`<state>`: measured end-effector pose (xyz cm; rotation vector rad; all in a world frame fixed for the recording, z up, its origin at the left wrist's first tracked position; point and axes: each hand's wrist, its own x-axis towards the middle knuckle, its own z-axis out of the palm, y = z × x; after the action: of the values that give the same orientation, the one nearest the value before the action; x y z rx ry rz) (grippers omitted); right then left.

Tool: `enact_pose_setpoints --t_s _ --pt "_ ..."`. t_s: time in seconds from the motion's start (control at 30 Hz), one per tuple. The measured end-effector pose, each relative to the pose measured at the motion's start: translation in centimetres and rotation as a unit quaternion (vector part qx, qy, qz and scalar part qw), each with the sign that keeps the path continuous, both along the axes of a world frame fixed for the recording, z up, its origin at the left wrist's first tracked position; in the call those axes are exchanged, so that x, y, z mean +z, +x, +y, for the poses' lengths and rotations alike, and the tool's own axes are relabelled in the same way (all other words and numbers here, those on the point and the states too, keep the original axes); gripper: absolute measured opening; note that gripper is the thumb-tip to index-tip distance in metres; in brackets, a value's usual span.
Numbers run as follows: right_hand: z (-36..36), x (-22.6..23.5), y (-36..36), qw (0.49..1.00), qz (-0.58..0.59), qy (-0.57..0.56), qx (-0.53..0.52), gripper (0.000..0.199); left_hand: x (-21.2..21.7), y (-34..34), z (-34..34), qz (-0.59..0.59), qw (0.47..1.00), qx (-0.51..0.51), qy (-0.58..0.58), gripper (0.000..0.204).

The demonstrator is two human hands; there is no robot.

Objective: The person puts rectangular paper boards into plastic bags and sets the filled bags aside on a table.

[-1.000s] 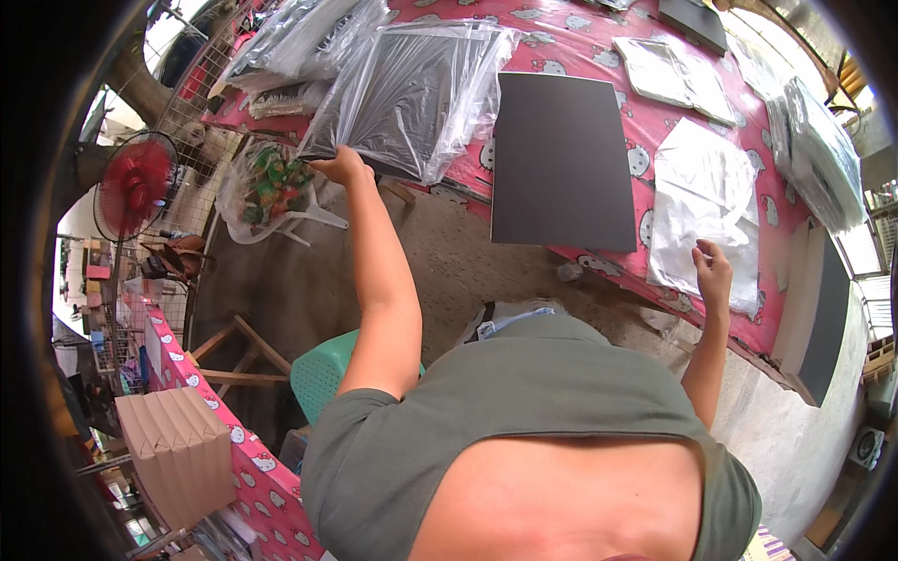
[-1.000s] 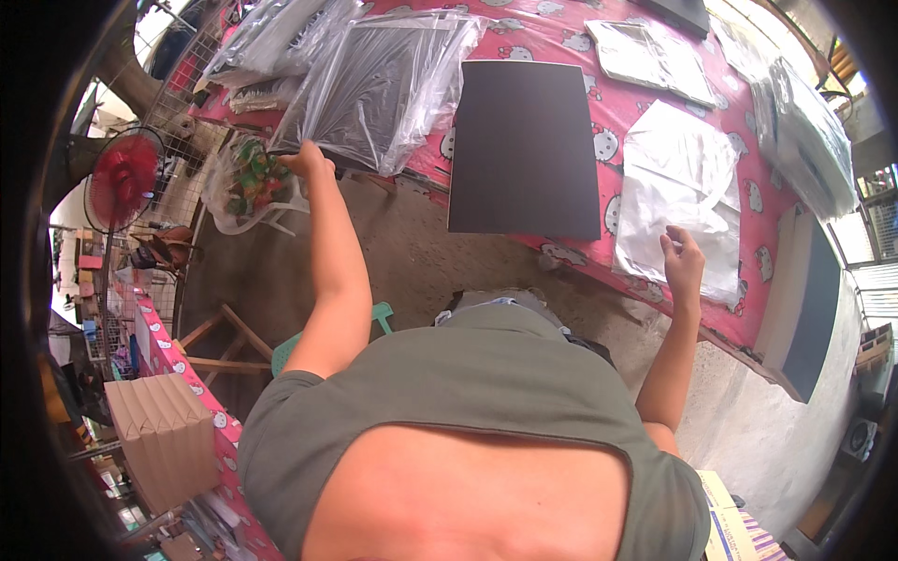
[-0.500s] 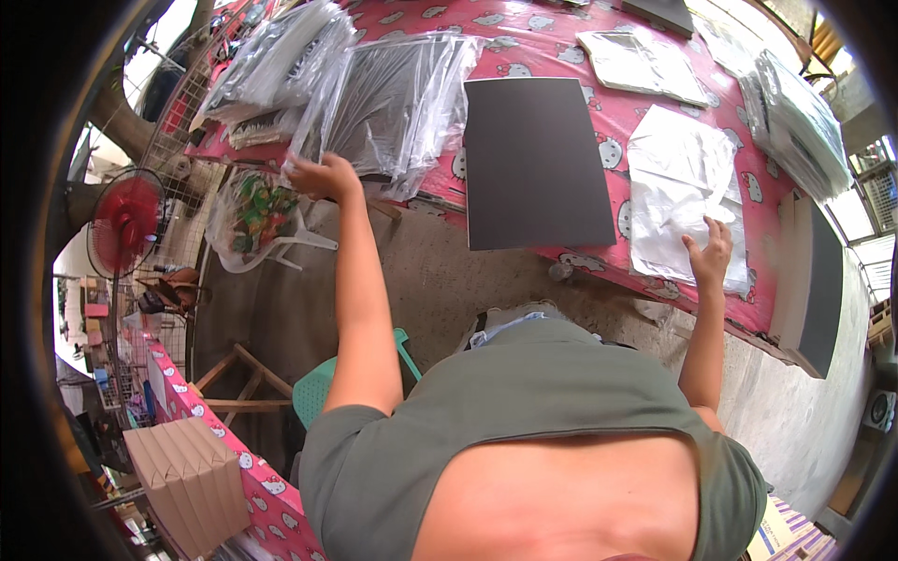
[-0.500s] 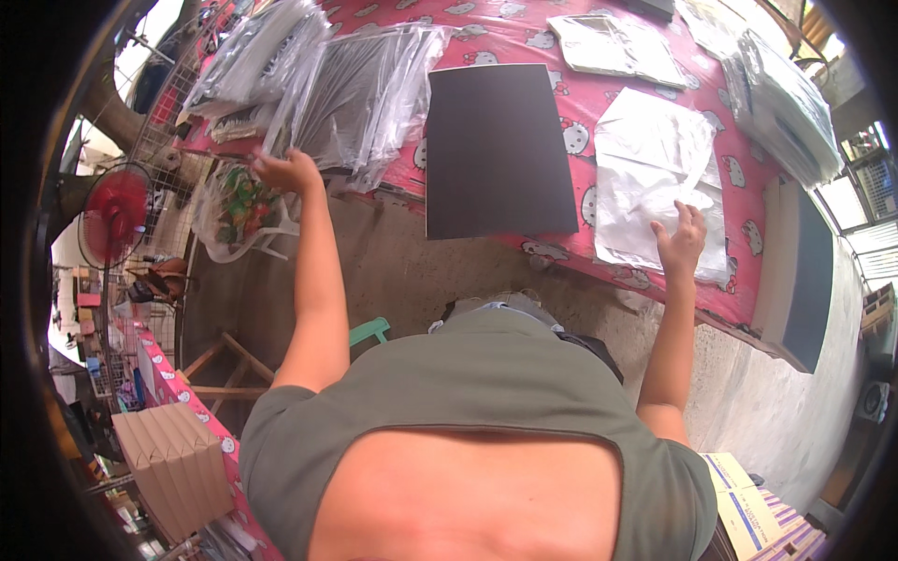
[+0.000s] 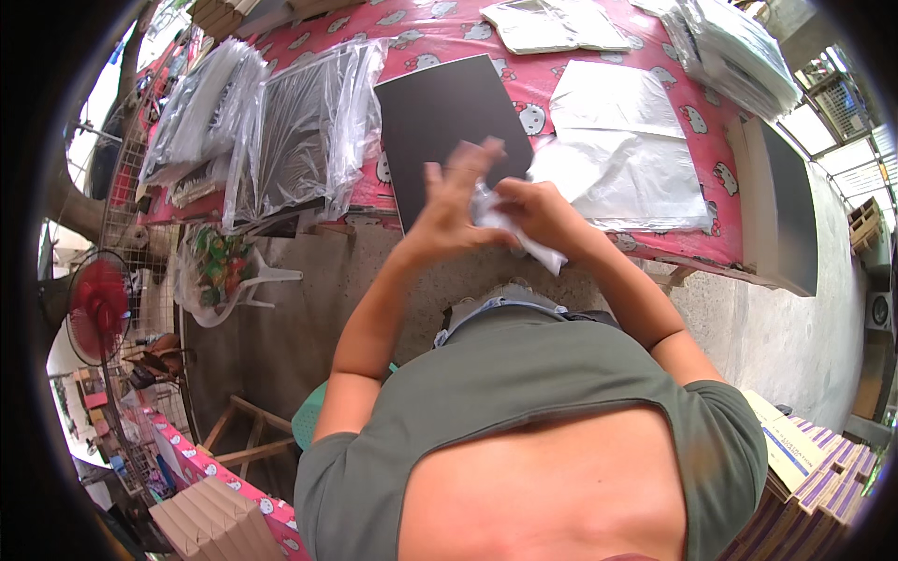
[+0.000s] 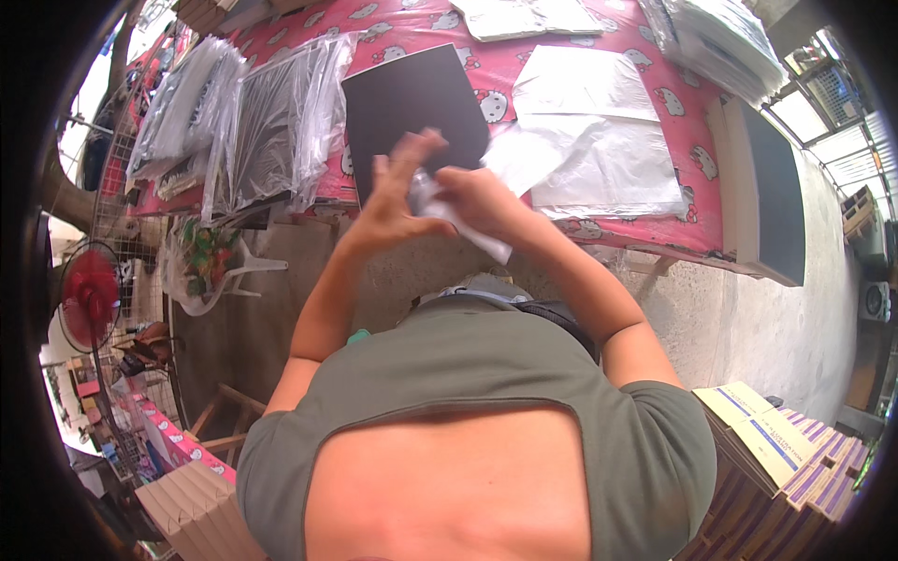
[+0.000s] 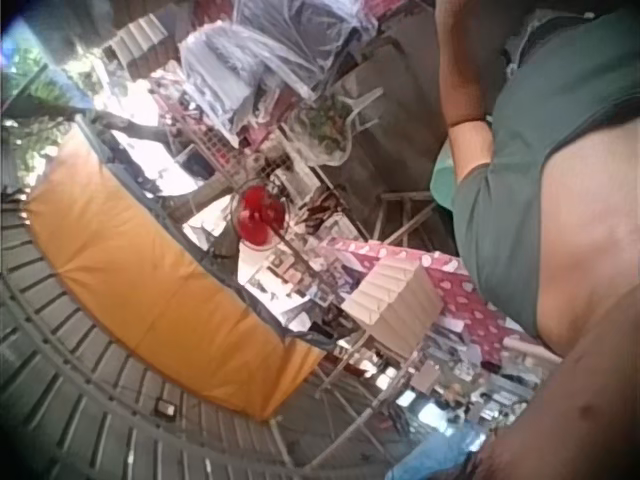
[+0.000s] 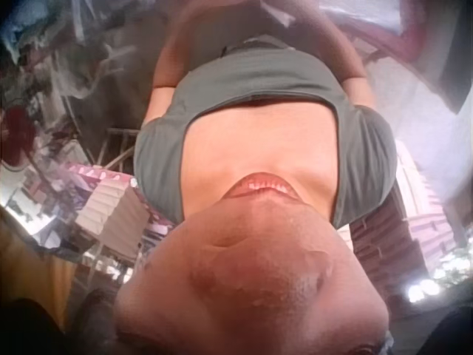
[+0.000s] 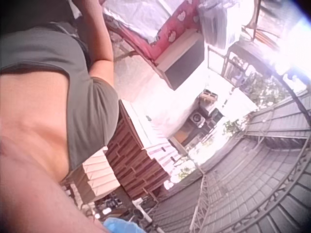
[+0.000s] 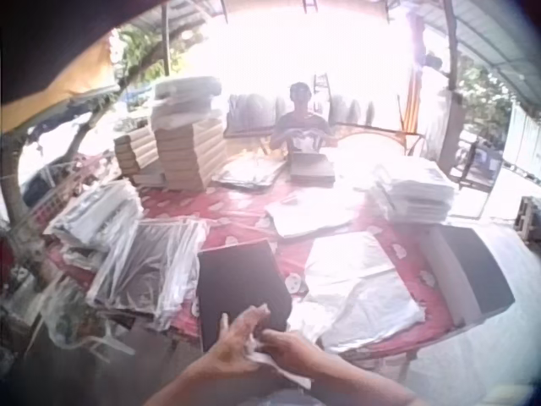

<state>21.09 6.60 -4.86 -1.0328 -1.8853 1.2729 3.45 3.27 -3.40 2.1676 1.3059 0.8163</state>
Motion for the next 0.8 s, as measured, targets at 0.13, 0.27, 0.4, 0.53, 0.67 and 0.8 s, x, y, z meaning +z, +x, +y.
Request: enact_pose_setpoints --t_s 0.13,0.27,0.4,0.53,0.67,0.8 --pt "2.7 6.2 1.7 0.978 -0.124 0.153 -0.069 0.01 1.6 -0.4 -0.3 -0.369 0.908 0.076 -0.183 0.017" --pt "6.3 6.7 6.2 0.97 -0.154 0.17 -0.088 0.009 3.2 -4.3 0.0 -0.424 0.885 0.129 -0.143 0.019" --pt "4.6 5.8 2.8 0.998 -0.015 0.063 0.009 0.012 3.3 0.7 0.7 -0.577 0.786 0.083 -0.205 0.021" --pt "5.9 5.9 1.2 0.994 -0.087 0.06 0.039 0.011 0.9 1.0 1.8 -0.618 0.729 0.064 -0.289 0.014" --pt "8.3 5.5 3.7 0.932 -0.151 0.269 -0.19 0.017 -1.1 -1.7 2.3 -0.651 0.725 0.153 -0.164 0.019" --pt "2.4 8.4 -0.5 0.913 -0.079 0.395 -0.061 0.055 2.8 0.9 2.0 -0.677 0.695 0.18 -0.163 0.024"
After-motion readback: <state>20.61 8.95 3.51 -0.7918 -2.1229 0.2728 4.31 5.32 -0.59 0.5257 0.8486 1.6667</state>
